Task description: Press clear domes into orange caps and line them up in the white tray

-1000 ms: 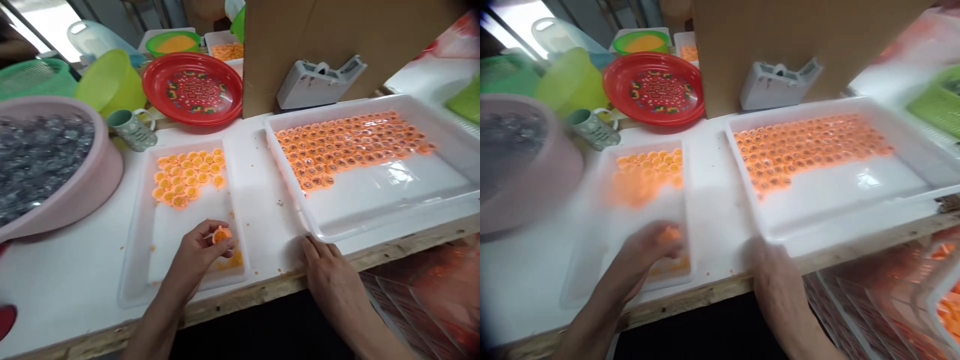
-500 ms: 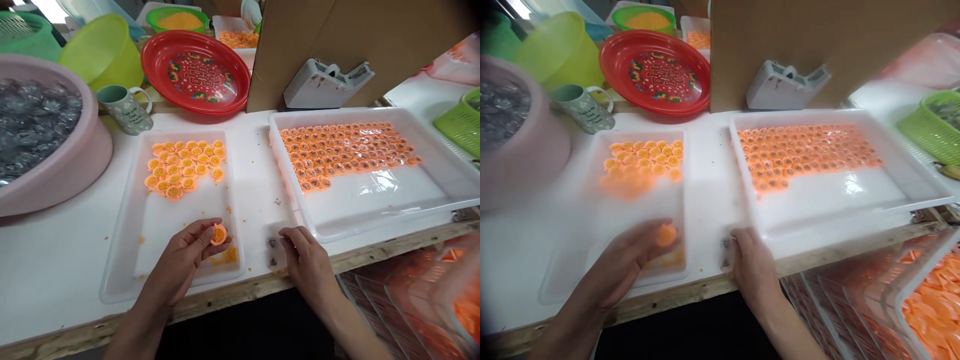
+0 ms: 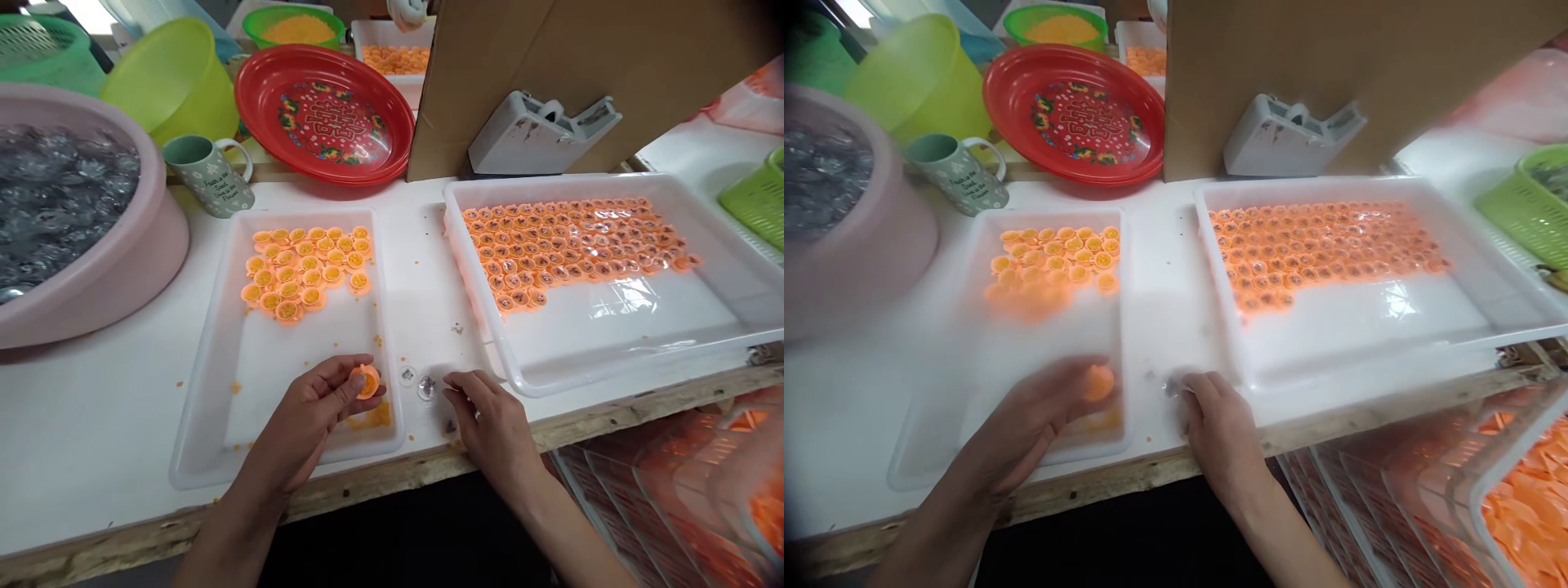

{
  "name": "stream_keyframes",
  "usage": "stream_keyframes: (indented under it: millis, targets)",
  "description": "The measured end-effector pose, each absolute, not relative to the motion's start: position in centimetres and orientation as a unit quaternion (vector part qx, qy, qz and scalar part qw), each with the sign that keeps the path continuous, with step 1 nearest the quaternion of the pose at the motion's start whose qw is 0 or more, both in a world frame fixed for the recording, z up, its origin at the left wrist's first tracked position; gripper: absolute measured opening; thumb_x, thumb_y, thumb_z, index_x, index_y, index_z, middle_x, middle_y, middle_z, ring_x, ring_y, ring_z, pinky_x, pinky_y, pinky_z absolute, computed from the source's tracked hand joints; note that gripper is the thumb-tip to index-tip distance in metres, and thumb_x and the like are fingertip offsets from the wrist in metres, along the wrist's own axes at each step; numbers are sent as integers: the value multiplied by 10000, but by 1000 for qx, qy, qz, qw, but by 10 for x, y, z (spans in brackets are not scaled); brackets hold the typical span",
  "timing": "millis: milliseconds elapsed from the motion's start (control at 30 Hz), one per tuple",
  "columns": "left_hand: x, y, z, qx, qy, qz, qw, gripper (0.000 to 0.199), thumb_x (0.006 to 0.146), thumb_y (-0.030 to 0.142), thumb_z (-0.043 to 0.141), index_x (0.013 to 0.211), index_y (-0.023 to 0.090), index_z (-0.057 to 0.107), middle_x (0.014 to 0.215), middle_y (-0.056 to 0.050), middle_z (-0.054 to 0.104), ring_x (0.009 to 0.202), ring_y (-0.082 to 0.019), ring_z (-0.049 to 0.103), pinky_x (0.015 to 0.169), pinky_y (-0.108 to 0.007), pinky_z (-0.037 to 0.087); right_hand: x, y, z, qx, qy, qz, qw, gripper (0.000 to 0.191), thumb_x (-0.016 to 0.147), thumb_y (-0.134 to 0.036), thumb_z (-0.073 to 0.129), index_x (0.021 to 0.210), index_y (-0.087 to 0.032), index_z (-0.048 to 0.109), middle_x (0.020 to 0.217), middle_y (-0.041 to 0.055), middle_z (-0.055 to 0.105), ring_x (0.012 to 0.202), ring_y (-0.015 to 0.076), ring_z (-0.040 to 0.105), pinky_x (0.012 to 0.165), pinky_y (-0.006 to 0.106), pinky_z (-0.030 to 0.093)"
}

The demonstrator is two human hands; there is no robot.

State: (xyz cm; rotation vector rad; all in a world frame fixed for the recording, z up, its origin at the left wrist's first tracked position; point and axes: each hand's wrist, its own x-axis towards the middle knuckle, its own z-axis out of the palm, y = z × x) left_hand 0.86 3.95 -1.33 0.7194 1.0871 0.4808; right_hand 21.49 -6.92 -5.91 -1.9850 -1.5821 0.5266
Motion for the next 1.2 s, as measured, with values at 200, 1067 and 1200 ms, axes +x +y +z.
stream_keyframes:
  millis: [200, 1067, 1200]
  targets:
    - [6, 40, -18, 319, 502, 239, 768, 272, 771, 283, 753, 1011, 167, 702, 1000, -59, 720, 1070, -300, 652, 969, -453, 543, 197, -53, -61, -682, -643, 217, 274, 204, 880, -69, 515, 973, -201, 641, 957, 71, 593, 832, 195, 564, 732, 310, 484]
    - [2, 29, -12, 384, 458, 237, 766, 357, 795, 240, 716, 1147, 186, 687, 1040, -56, 738, 1039, -250, 659, 963, -394, 538, 180, -36, -44, -535, -273, 612, 514, 242, 857, -292, 666, 1090, -226, 670, 872, 6, 666, 778, 155, 678, 826, 340, 531]
    - [2, 29, -11, 381, 462, 234, 766, 367, 775, 244, 735, 1135, 194, 693, 1066, -59, 740, 1045, -260, 662, 938, -396, 552, 181, -36, -42, -537, -278, 619, 501, 181, 875, -299, 644, 1035, -221, 675, 856, 9, 661, 821, 171, 683, 843, 351, 527]
